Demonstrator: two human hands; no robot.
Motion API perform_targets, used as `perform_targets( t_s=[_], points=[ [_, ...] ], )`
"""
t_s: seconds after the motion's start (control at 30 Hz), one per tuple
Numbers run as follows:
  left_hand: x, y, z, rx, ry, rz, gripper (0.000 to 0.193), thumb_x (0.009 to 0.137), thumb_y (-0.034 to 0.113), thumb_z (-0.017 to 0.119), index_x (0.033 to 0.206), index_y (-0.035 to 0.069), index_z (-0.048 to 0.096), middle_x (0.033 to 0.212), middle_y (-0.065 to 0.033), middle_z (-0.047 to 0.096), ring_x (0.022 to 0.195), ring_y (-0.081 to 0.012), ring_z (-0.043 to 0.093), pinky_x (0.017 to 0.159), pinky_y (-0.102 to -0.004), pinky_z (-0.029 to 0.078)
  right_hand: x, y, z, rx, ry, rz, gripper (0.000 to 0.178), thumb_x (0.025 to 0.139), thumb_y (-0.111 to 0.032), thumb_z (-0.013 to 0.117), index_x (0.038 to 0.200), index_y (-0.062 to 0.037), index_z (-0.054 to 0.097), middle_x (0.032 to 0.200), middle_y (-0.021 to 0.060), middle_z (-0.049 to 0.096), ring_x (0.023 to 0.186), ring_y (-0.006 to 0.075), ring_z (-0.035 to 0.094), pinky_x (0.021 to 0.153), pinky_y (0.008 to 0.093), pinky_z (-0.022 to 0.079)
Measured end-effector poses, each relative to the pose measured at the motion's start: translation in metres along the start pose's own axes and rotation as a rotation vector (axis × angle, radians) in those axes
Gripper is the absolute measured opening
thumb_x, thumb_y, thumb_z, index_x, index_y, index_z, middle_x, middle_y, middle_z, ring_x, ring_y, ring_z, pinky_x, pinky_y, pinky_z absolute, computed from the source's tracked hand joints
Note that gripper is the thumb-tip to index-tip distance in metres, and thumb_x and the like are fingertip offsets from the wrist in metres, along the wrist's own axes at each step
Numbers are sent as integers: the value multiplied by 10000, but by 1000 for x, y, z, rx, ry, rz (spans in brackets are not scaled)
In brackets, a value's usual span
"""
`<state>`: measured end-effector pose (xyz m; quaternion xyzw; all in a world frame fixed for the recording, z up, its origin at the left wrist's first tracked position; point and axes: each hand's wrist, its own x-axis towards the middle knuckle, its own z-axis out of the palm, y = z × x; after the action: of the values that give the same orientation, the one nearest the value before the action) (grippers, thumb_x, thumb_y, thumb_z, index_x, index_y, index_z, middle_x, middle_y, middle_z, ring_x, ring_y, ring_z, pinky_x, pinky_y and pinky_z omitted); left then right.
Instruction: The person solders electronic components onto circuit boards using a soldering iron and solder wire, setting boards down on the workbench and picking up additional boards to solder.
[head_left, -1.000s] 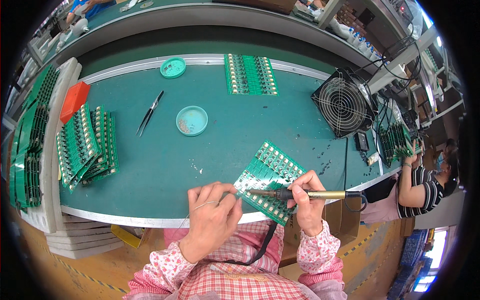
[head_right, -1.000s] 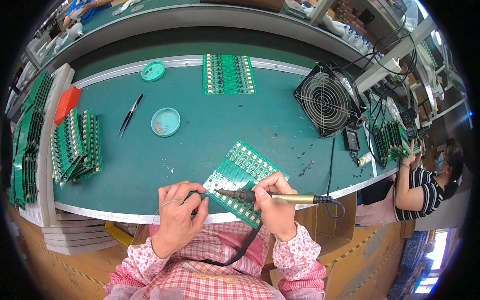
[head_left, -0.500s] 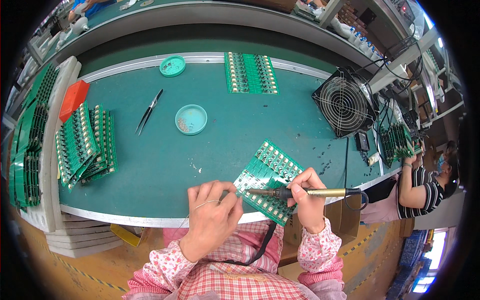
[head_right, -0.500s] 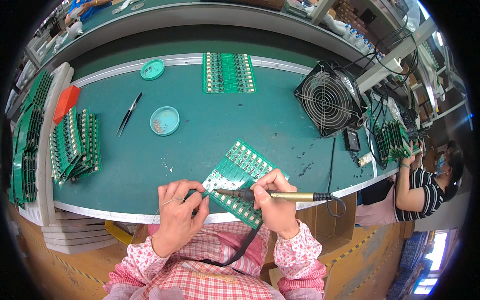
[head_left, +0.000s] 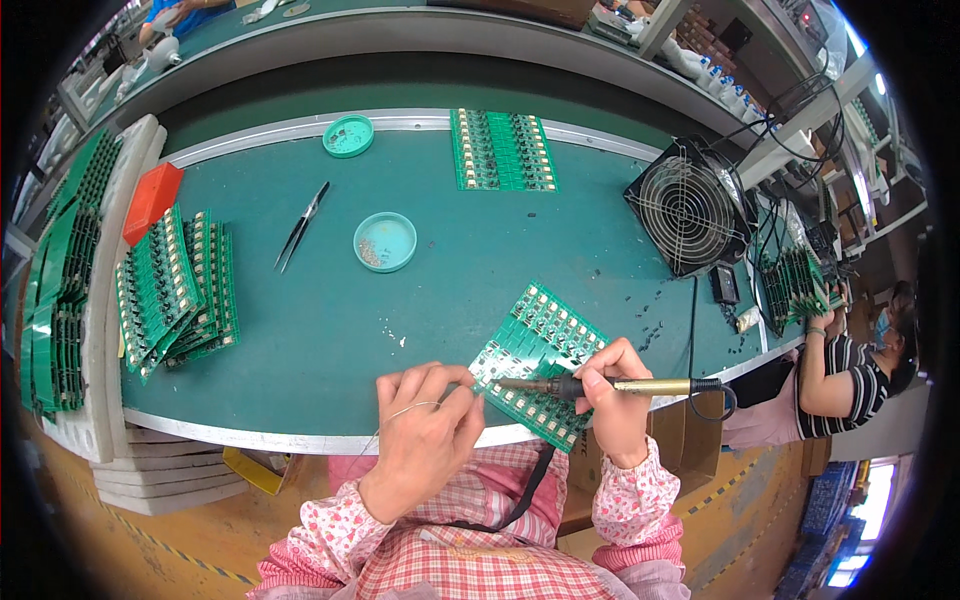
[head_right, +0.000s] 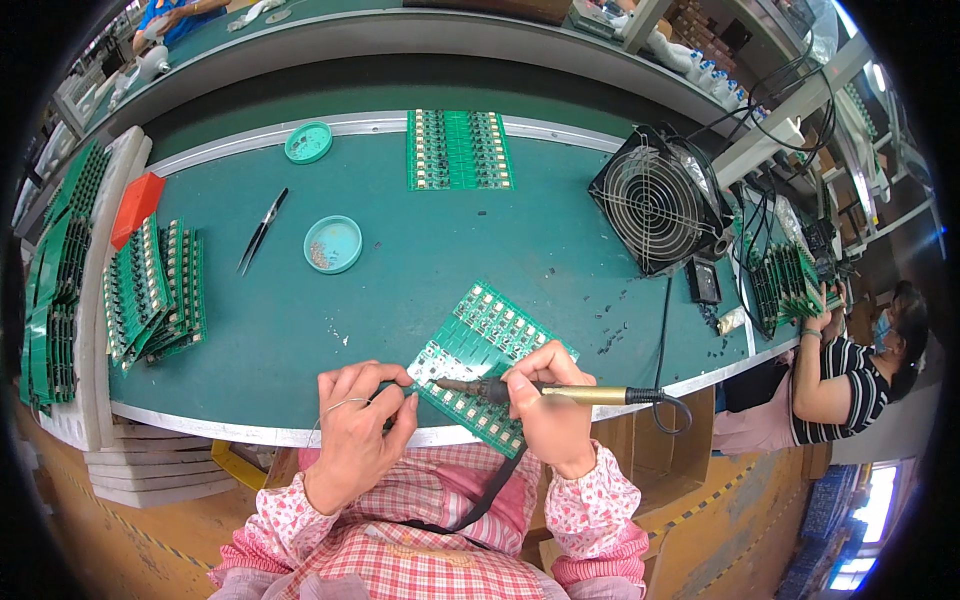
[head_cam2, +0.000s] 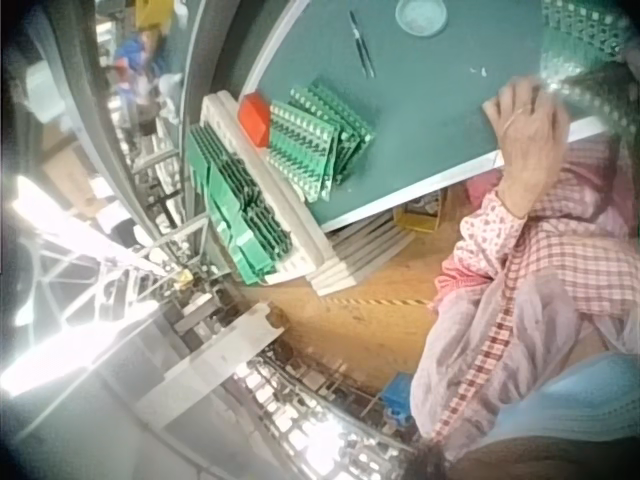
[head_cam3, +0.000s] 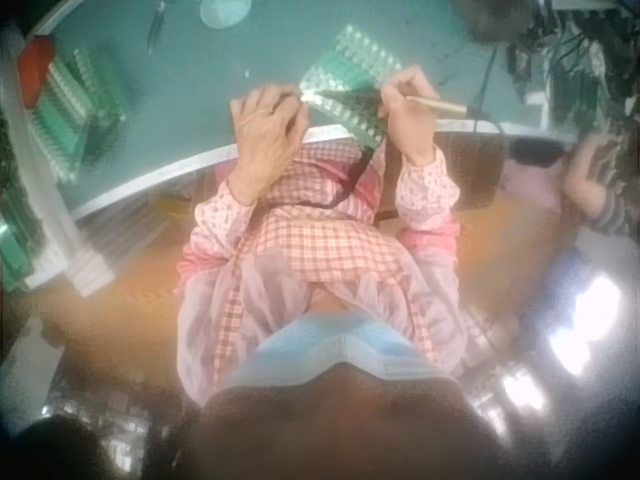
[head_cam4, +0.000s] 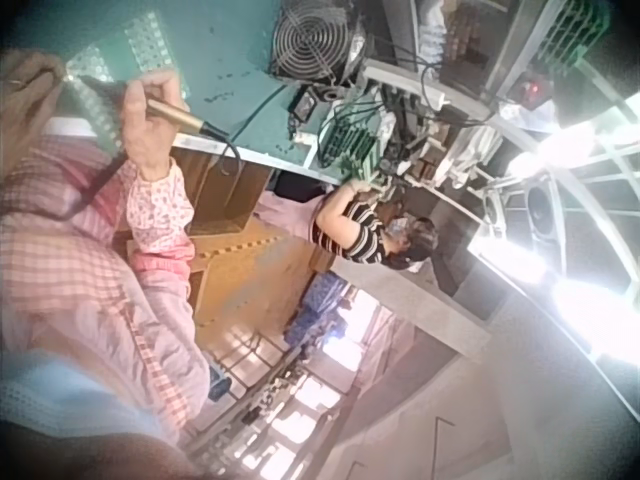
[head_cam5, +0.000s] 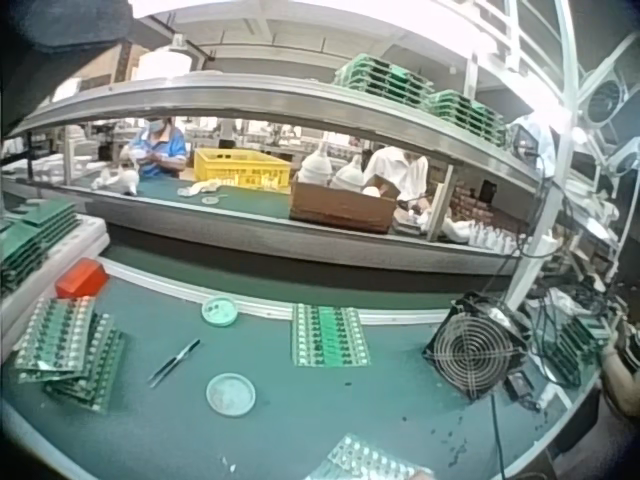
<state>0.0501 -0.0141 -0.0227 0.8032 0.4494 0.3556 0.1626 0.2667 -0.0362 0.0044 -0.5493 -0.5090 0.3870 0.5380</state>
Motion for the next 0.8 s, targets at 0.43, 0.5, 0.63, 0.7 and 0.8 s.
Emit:
perform_targets(
  t_s=[0.43, 0.5, 0.63, 0.7, 0.8],
  points=[
    [-7, 12, 2, 3, -22, 34, 121, 765, 72, 718, 761, 53, 598, 1056, -53, 628, 1041, -265, 583, 867, -431, 359, -45, -4, -1, -48, 297, -37, 189, 923, -181, 606, 887, -15, 523, 679, 51, 598, 504, 76, 534, 484, 223, 420],
    [-7, 12, 4, 6, -21, 33, 119, 767, 74, 716, 764, 53, 599, 1058, -52, 626, 1040, -266, 583, 868, -431, 358, -52, 4, -1, -172, 229, -233, 163, 903, -155, 620, 876, -12, 546, 633, 54, 589, 493, 101, 533, 478, 245, 416],
    [-8, 11, 6, 22, -15, 34, 110, 770, 76, 713, 772, 51, 606, 1062, -51, 618, 1039, -269, 578, 870, -431, 356, -53, 1, 7, -327, 164, -423, 143, 842, -121, 675, 851, -19, 575, 620, 65, 622, 477, 144, 535, 464, 281, 419],
    [-8, 10, 7, 24, -18, 37, 108, 769, 77, 714, 774, 50, 609, 1064, -51, 615, 1041, -268, 576, 870, -431, 356, -49, 1, 10, -365, 142, -481, 134, 823, -105, 684, 846, -23, 580, 624, 69, 625, 472, 155, 537, 460, 287, 425],
    [-8, 10, 6, 29, -25, 37, 106, 768, 80, 717, 778, 49, 616, 1067, -49, 612, 1048, -267, 571, 871, -430, 355, -47, 0, 12, -423, 101, -558, 134, 786, -75, 700, 840, -29, 586, 622, 72, 625, 464, 170, 542, 450, 298, 434]
  ],
)
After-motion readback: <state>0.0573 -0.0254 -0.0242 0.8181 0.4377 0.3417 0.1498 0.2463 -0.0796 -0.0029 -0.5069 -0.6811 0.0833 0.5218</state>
